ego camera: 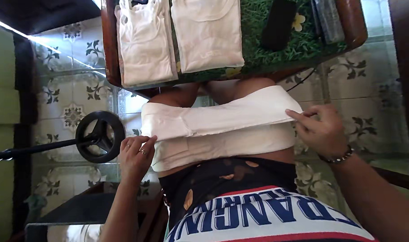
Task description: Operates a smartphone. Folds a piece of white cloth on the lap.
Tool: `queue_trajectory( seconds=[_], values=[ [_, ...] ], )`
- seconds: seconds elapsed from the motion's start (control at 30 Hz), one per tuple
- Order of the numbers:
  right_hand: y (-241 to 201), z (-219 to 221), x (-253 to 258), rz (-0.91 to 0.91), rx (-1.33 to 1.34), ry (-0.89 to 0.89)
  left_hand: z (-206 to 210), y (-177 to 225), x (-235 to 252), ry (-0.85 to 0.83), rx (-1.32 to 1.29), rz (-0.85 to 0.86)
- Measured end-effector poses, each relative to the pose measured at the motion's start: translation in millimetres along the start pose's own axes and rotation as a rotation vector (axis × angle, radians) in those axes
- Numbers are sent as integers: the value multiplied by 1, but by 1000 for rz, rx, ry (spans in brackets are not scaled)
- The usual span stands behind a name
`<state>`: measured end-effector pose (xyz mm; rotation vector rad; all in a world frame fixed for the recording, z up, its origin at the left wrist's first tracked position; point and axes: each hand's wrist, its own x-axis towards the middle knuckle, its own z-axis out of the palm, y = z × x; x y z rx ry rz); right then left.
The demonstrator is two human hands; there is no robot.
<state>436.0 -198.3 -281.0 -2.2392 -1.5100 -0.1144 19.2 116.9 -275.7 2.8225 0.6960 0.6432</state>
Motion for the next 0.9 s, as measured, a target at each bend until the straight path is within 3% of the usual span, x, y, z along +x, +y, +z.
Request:
queue_trajectory(
  seconds=[0.2,0.33,0.4,0.47,0.57,0.73,0.8,0.87,0.9],
  values=[
    [4,4,-2,-42,108,-93,2,-2,-5,-80,-238,-132],
    [-16,8,38,338,241,-98,12,5,25,30,-312,-457],
    [-15,28,60,553,280,-245,26,7,42,-125,-282,-622],
    [-1,54,66,680,309,-362,48,6,43,-302,-177,-677],
    [16,61,73,788,430,-418,54,3,40,-379,-179,-777],
    [-12,44,73,1084,712,-346,46,-24,42,-362,-586,-1049],
    [-6,49,70,1117,771,-313,54,-41,32,-266,-880,-1280],
    [31,69,50,997,805,-287,62,-56,26,-97,-1129,-1583],
    [73,88,30,848,862,-262,66,-66,22,-74,-1229,-1667]
  ],
)
